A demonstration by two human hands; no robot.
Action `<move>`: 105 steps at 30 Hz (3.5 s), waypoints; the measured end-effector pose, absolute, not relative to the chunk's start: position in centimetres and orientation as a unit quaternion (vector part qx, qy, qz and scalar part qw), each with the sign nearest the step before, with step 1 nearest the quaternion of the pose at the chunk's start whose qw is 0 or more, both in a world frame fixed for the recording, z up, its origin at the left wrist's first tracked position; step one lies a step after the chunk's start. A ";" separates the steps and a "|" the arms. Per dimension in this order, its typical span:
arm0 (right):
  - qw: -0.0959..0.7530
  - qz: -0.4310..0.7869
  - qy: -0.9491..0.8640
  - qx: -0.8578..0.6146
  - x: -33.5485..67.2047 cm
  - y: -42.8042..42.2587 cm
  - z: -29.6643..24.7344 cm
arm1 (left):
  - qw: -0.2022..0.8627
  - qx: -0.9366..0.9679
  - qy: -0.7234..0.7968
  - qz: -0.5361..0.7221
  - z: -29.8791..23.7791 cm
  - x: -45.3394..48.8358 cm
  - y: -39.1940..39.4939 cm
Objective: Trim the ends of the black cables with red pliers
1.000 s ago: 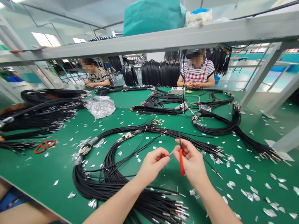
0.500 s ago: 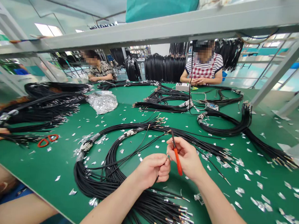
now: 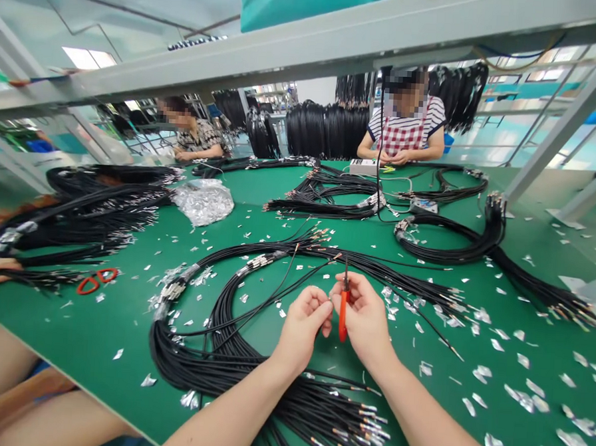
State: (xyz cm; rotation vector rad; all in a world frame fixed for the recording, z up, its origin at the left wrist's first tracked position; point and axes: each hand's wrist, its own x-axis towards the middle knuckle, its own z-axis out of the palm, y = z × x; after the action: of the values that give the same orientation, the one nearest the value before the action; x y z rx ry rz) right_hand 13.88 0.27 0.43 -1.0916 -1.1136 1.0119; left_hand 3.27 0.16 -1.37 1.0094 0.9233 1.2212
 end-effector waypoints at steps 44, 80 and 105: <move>0.366 0.228 -0.769 -0.471 16.4 0.4 1.0 | 0.707 0.340 0.340 0.519 1.4 1.1 0.5; 0.329 0.252 -0.774 -0.480 17.4 0.8 1.3 | 0.710 0.384 0.255 0.533 1.1 0.2 0.8; 0.566 0.485 -0.475 -0.468 14.8 -0.1 1.7 | 0.635 0.436 0.388 0.506 -0.5 2.4 0.0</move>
State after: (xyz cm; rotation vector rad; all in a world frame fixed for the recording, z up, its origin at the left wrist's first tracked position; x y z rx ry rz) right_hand 14.83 -0.09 1.75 -1.0998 -1.1168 1.1411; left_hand 2.38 -0.05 -0.48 0.9972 0.8859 1.1560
